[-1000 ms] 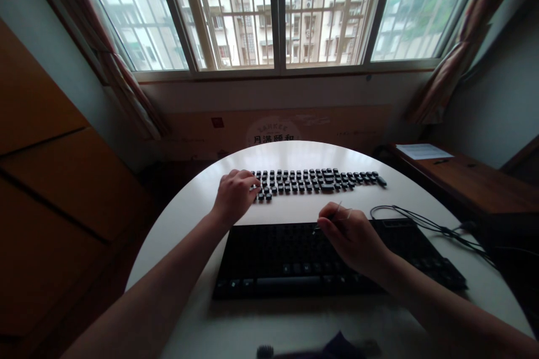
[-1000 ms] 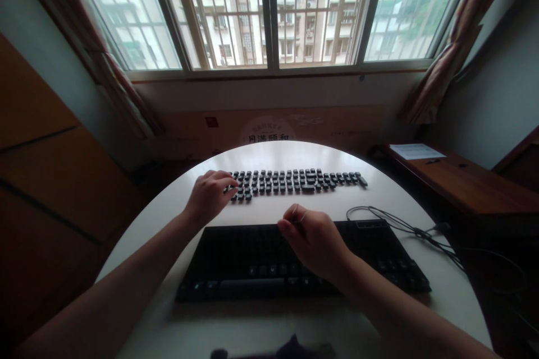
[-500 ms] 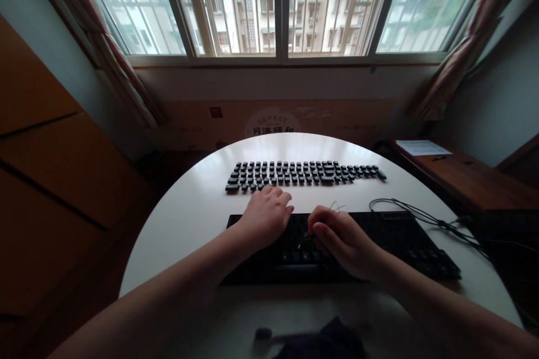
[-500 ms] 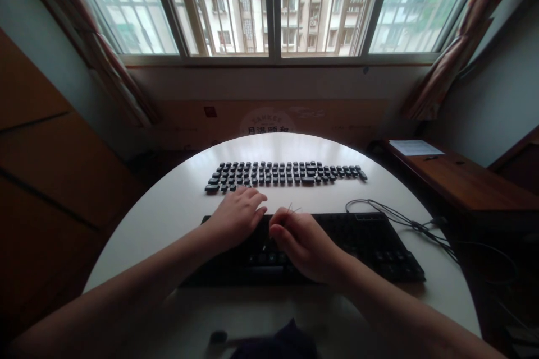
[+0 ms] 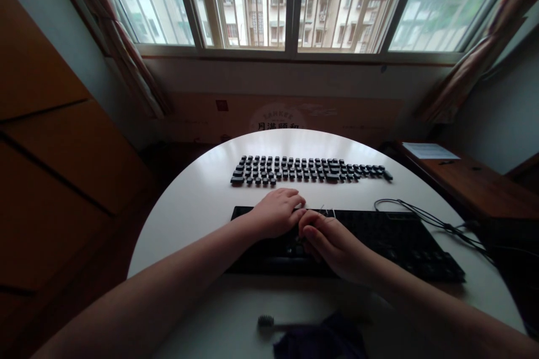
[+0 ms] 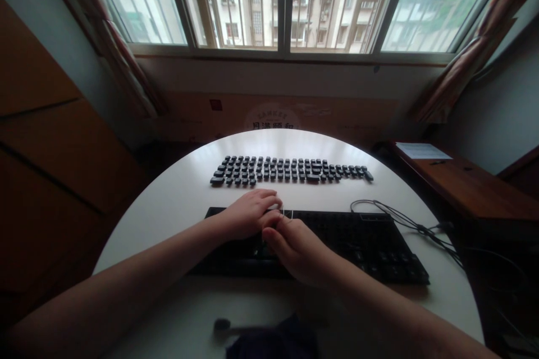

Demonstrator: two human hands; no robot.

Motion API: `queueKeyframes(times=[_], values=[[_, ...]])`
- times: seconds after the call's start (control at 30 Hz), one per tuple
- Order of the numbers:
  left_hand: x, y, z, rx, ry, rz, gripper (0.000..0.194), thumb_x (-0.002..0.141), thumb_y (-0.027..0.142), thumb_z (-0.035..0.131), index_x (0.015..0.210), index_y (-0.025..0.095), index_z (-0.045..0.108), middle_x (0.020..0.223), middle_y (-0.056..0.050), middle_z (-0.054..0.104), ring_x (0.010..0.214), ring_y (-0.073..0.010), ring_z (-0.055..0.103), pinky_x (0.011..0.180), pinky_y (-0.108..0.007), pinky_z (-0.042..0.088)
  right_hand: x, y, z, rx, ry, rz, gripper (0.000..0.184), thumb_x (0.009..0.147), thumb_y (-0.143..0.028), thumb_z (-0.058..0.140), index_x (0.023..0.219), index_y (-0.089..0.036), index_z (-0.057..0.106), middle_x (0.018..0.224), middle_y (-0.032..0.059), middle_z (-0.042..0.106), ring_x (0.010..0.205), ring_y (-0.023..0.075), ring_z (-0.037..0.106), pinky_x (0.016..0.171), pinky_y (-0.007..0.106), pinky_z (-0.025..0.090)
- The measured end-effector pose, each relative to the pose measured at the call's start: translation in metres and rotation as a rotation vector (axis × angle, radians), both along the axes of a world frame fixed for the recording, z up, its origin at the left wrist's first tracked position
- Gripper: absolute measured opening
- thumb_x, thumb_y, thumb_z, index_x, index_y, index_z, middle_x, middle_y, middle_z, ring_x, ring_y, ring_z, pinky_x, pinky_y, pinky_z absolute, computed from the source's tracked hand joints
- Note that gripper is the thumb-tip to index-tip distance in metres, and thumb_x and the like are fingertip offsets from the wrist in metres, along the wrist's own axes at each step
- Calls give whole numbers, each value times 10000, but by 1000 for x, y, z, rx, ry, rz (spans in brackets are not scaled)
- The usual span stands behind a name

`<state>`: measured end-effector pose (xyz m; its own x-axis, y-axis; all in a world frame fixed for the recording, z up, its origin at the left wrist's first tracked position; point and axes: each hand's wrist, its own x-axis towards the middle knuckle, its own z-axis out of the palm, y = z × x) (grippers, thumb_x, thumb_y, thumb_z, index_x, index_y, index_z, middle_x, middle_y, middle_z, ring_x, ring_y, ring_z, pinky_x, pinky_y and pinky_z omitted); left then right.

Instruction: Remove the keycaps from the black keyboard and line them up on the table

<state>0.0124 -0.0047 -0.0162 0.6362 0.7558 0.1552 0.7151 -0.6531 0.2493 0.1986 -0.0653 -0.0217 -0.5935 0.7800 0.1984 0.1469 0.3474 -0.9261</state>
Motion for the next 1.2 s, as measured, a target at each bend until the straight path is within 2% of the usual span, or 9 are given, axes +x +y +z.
queueKeyframes(times=[0.2,0.4,0.53,0.8,1.2], values=[[0,0,1,1,0,1,261,948,359,478,1054,227,677,1097,-59,649,1030,-246,591,920,-368,451,-1,-1,3,53,-66,24,310,1022,-458,373,894,-202,490,654,-29,512,522,104,440,506,210,354],[-1,2,-3,11,12,1,280,962,397,474,1096,243,667,1168,-58,648,1091,-260,581,963,-388,430,-2,-5,15,214,-217,59,174,995,-312,421,865,-209,474,646,-48,465,535,105,380,552,222,332],[-1,2,-4,12,12,7,287,969,401,467,1107,241,661,1182,-58,647,1109,-260,577,976,-395,426,-2,-6,17,295,-251,92,161,989,-308,438,871,-208,485,673,-42,481,562,111,396,584,231,326],[-1,2,-3,10,0,14,277,961,397,487,1097,236,668,1155,-56,656,1088,-257,584,967,-390,432,-4,-7,18,329,-322,104,137,963,-314,494,878,-209,513,652,-40,507,546,117,422,572,236,307],[0,0,-1,6,-11,27,292,955,412,494,1058,221,689,1179,-65,665,1107,-265,589,971,-395,433,-1,-7,7,259,-81,24,155,992,-293,431,879,-204,490,675,-47,464,556,101,387,574,226,329]])
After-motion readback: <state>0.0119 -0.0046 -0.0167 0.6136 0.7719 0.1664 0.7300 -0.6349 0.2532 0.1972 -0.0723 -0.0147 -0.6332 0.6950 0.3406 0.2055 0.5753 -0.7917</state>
